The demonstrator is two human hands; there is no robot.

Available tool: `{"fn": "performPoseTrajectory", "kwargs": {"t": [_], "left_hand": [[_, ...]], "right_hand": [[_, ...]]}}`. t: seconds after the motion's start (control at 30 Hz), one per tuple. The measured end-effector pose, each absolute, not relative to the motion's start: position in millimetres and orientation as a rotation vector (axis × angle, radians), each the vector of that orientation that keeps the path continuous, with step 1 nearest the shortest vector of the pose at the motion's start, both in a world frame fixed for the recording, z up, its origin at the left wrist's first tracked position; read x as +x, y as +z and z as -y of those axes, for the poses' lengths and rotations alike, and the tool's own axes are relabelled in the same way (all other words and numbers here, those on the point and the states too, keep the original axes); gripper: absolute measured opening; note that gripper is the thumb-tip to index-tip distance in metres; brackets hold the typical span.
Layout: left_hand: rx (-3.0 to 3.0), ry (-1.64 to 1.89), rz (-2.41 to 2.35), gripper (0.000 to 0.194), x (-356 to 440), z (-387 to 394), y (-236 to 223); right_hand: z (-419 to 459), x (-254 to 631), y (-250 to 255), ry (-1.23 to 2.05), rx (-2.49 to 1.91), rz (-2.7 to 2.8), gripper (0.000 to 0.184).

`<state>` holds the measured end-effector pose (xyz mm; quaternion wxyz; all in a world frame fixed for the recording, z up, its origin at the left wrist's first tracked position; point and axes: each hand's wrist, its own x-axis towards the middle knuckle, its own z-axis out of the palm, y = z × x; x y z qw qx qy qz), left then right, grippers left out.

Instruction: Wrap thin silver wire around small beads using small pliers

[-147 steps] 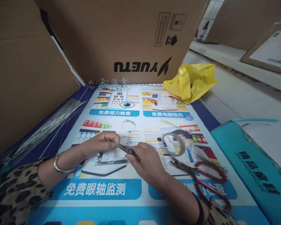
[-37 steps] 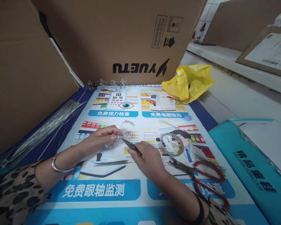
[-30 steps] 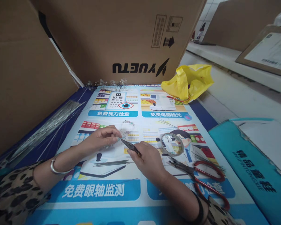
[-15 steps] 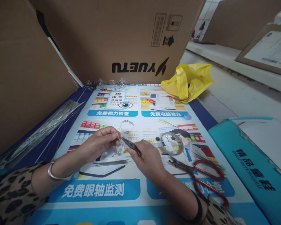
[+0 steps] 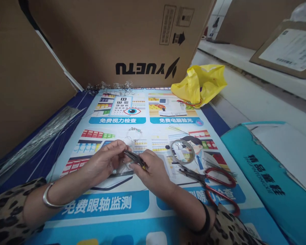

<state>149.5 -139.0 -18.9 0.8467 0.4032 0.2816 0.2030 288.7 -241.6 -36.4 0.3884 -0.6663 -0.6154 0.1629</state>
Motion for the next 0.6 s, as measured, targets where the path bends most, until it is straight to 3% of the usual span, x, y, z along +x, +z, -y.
{"fn": "performPoseTrajectory", "kwargs": {"t": [0.2,0.37,0.5,0.6], "left_hand": [[0.913,0.285,-0.585,0.019,148.5,141.9,-26.5],[0.962,0.213,-0.555,0.02,146.7,142.9,-26.5],[0.957,0.185,-0.569,0.021,146.3,139.1,-20.7],[0.977,0.146,-0.557,0.021,146.1,136.0,-20.4]], "right_hand": [[240.7,292.2,-37.0,0.369,-1.673,1.531,0.03],[242.8,292.8,-36.5,0.405,-1.655,1.512,0.026],[243.8,296.3,-32.2,0.535,-1.647,1.339,0.016],[243.3,298.6,-28.8,0.646,-1.615,1.276,0.019]]}}
